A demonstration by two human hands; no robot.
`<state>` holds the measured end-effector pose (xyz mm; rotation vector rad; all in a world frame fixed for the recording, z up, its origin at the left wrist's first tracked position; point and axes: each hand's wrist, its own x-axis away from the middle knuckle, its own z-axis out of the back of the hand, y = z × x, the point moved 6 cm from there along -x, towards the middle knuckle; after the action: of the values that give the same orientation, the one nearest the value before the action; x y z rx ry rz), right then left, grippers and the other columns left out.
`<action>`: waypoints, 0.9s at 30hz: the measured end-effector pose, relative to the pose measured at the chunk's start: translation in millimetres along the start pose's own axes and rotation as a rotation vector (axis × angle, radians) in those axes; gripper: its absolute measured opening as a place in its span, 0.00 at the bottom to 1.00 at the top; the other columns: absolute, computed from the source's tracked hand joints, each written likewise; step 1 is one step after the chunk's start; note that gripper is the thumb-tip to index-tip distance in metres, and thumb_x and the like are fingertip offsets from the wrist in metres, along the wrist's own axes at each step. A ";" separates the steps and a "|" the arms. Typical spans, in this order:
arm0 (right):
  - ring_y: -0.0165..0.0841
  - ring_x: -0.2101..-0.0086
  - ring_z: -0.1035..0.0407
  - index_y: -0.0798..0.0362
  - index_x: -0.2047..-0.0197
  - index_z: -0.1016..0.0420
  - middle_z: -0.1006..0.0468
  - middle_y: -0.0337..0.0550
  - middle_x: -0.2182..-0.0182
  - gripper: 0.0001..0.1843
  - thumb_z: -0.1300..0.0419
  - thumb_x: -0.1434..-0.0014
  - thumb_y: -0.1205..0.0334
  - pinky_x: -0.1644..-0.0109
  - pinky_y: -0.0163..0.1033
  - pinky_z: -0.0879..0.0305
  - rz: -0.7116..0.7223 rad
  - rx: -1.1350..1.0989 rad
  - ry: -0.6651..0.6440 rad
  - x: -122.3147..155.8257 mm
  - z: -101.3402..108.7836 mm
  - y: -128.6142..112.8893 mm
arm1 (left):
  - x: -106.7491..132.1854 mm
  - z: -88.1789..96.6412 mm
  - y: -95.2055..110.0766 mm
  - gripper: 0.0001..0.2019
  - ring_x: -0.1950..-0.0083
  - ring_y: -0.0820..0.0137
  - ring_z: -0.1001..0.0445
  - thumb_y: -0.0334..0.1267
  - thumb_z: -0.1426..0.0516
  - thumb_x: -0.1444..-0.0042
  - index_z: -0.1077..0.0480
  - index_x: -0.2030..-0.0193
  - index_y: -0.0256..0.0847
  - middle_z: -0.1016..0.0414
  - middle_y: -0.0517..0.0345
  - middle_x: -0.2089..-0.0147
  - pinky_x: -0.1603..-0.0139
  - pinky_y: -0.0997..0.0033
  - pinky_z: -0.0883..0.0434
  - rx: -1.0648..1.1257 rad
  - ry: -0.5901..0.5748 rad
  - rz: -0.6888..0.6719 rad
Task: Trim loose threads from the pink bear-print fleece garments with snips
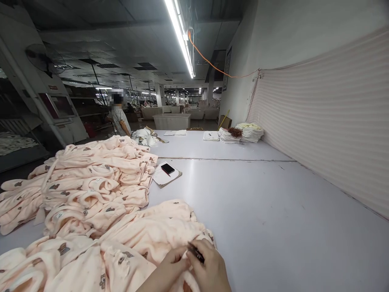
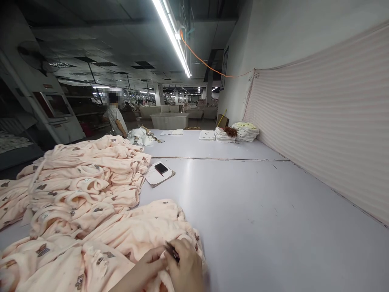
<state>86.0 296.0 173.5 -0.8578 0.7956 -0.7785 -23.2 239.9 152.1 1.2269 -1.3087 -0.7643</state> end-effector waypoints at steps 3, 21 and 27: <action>0.33 0.71 0.31 0.51 0.73 0.28 0.28 0.38 0.75 0.13 0.44 0.41 0.55 0.65 0.34 0.34 -0.079 -0.257 -0.054 -2.7 -6.1 -0.1 | 8.6 19.3 19.3 0.06 0.56 0.60 0.37 0.30 0.44 0.56 0.29 0.70 0.42 0.32 0.58 0.66 0.52 0.63 0.42 -0.299 0.203 -0.210; 0.33 0.63 0.24 0.45 0.55 0.24 0.21 0.41 0.59 0.13 0.42 0.43 0.63 0.62 0.30 0.29 0.216 -0.008 0.060 13.4 -13.3 -16.6 | 29.9 34.0 21.0 0.08 0.66 0.69 0.36 0.29 0.48 0.55 0.37 0.67 0.44 0.35 0.66 0.70 0.64 0.73 0.38 -0.116 0.358 -0.334; 0.37 0.66 0.25 0.43 0.56 0.24 0.21 0.41 0.64 0.13 0.46 0.41 0.61 0.64 0.36 0.31 0.248 0.145 0.035 12.9 -7.3 -29.7 | 31.5 29.9 26.1 0.12 0.68 0.70 0.37 0.26 0.50 0.57 0.35 0.66 0.44 0.36 0.65 0.70 0.66 0.74 0.39 -0.286 0.303 -0.389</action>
<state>78.4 269.9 192.6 -0.6041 0.8476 -0.6246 -52.2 209.9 181.0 1.3162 -0.6945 -0.9598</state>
